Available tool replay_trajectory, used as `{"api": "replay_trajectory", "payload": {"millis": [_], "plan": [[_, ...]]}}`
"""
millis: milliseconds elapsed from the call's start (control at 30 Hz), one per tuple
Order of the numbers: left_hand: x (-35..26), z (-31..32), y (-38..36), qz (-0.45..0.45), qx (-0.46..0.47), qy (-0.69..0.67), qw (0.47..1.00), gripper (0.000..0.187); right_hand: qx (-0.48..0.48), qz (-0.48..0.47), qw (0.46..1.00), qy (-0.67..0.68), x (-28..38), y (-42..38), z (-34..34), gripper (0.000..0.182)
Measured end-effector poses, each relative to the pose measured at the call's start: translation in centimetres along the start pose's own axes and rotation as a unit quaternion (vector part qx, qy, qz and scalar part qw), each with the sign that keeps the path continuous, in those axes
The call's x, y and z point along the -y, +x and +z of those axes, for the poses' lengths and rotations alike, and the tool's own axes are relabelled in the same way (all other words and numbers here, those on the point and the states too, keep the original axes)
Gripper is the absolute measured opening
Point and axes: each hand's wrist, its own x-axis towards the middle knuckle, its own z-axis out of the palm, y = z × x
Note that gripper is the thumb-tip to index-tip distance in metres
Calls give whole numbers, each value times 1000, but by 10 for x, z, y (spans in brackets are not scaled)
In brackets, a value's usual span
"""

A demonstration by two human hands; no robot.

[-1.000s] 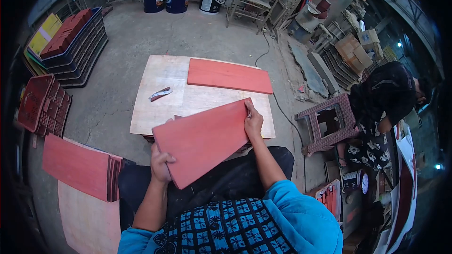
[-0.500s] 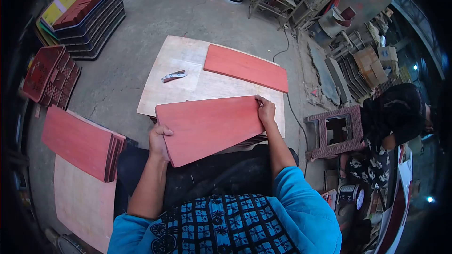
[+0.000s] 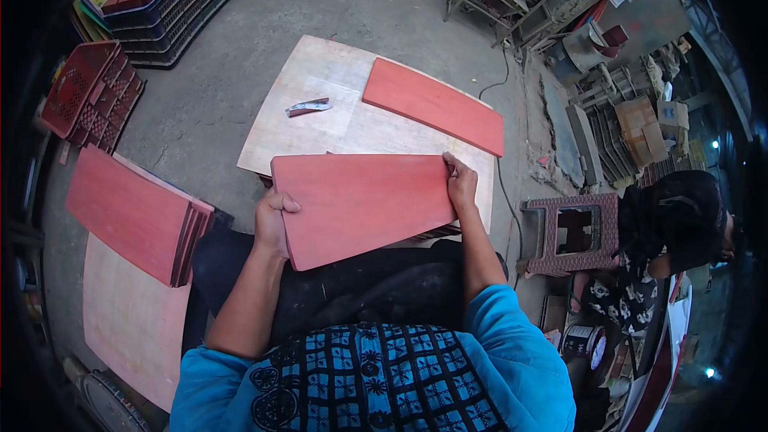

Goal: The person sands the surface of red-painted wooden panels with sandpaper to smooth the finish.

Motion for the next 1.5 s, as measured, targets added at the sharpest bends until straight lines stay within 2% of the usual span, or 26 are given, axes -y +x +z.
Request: {"api": "replay_trajectory", "payload": {"millis": [67, 100, 200, 233, 333, 367, 467, 500, 600, 633, 733, 767, 867, 900, 1000, 1033, 1067, 1133, 1233, 1267, 1333, 1400, 1433, 1500], "plan": [[-2, 7, -2, 17, -2, 5, 1000, 58, -19, -72, 997, 16, 21, -6, 4, 42], [-1, 7, -5, 23, -7, 6, 1000, 58, -21, -66, 996, 49, 19, -8, 3, 40], [-1, 6, -4, 23, -20, 20, 999, 57, 8, 21, 1000, 16, -10, -2, 2, 36], [-2, 6, -3, 22, -15, 16, 1000, 57, 13, 24, 1000, 14, 6, -3, 1, 33], [5, 0, -3, 20, -8, -7, 1000, 59, -14, -166, 985, 35, 66, -18, 6, 35], [4, -2, 0, 15, -2, -5, 1000, 60, 3, -128, 989, 72, 61, -18, 3, 36], [2, 1, -1, 24, -1, 0, 1000, 61, 8, -6, 1000, 18, 11, -4, 9, 34], [2, 4, -2, 29, -4, -1, 1000, 61, 41, 40, 998, -5, 29, -1, 4, 33], [2, 5, -3, 14, 5, -11, 1000, 61, 17, -139, 988, 66, 79, -14, 13, 32], [3, 2, -2, 10, 4, -11, 1000, 60, 21, -170, 983, 60, 101, -19, 6, 34], [4, -4, 1, 8, 3, -5, 1000, 59, 39, -31, 996, 79, 74, -16, 2, 35], [4, -3, 0, 9, -1, -3, 1000, 59, 24, -11, 999, 43, 52, -11, 6, 37], [0, 4, -3, 11, -2, -12, 1000, 59, 30, -78, 996, 34, 75, -18, 2, 36], [1, 5, -6, 9, -3, -19, 1000, 59, -19, -181, 983, 31, 80, -21, 4, 40], [1, 1, -3, -6, -8, -4, 1000, 60, -27, -70, 997, 17, 24, -10, 7, 43], [1, 1, -3, 1, -4, -5, 1000, 60, -6, 49, 999, -10, 9, -5, 2, 46], [2, 2, -2, 11, 0, -7, 1000, 60, -19, 83, 996, -22, -11, 1, 6, 45], [2, 5, -2, 21, 7, -13, 1000, 59, -21, 9, 999, -43, 0, 1, 7, 43], [3, 3, -4, 14, 4, -19, 1000, 57, -50, -71, 996, 3, 10, -7, 12, 36], [4, -2, -2, 1, 0, -11, 1000, 56, -59, -69, 996, 1, -6, -6, 10, 32], [2, -3, 2, 5, 4, -2, 1000, 59, -9, 90, 994, -56, -2, -2, 0, 29], [4, -1, 1, 30, 8, -8, 999, 64, -2, 65, 997, -34, 19, -8, 12, 32], [2, 1, 0, 33, 16, -21, 999, 66, 50, 97, 994, -22, 76, -15, 1, 34], [-1, 8, -4, 38, 31, -46, 998, 72, 79, -48, 994, 51, 138, -37, 2, 36]]}}
